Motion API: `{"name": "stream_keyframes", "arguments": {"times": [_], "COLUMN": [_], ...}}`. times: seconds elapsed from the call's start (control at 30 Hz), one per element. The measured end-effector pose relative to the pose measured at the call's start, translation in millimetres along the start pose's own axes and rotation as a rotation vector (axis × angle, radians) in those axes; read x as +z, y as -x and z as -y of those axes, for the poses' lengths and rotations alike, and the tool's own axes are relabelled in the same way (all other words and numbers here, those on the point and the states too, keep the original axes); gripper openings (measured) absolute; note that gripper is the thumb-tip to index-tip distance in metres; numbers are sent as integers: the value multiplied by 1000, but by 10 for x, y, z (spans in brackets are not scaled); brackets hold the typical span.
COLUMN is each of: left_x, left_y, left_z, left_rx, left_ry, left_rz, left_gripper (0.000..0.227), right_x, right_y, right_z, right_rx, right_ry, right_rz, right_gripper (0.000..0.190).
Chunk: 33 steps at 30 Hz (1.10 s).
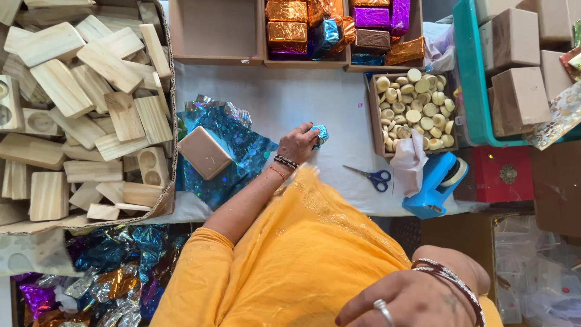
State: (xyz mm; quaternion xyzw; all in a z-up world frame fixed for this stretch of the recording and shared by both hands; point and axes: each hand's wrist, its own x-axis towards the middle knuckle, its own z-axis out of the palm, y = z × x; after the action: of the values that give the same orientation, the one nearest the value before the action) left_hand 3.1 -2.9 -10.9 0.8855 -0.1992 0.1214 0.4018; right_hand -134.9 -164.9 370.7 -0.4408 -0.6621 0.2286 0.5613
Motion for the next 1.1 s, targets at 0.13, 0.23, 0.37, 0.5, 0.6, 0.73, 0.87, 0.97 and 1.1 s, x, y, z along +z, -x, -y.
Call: {"name": "stream_keyframes", "arguments": {"times": [0.13, 0.23, 0.37, 0.5, 0.6, 0.73, 0.87, 0.97, 1.1], "left_x": [34, 10, 41, 18, 38, -10, -109, -142, -145], "left_y": [-10, -40, -33, -29, -20, -25, -52, -52, -42], "left_z": [29, 6, -8, -12, 5, 4, -41, -48, -28], "left_rx": [-18, -4, -26, -29, -8, 15, 3, 12, 27], "left_ry": [-18, -20, 11, 4, -12, -16, -14, -14, -17], "left_rz": [-5, -73, -17, -8, -16, 9, 21, 28, 17], "left_gripper": [17, 19, 15, 17, 18, 20, 18, 18, 18], "right_x": [-152, -323, -64, 70, 228, -282, -24, 98, 194], "right_y": [-81, -140, 562, 918, 338, -57, 15, 103, 270], "right_z": [-37, -127, -304, -487, -176, 19, -97, -218, -240], "right_rx": [-10, -52, 236, 238, 266, -132, -330, -516, -629], "right_ry": [-56, -38, 87, 158, 470, 180, 294, 205, 282], "right_rz": [-14, -95, -639, -1160, -1080, -262, -190, -229, -190], "right_gripper": [30, 33, 30, 30, 22, 26, 22, 28, 34]}}
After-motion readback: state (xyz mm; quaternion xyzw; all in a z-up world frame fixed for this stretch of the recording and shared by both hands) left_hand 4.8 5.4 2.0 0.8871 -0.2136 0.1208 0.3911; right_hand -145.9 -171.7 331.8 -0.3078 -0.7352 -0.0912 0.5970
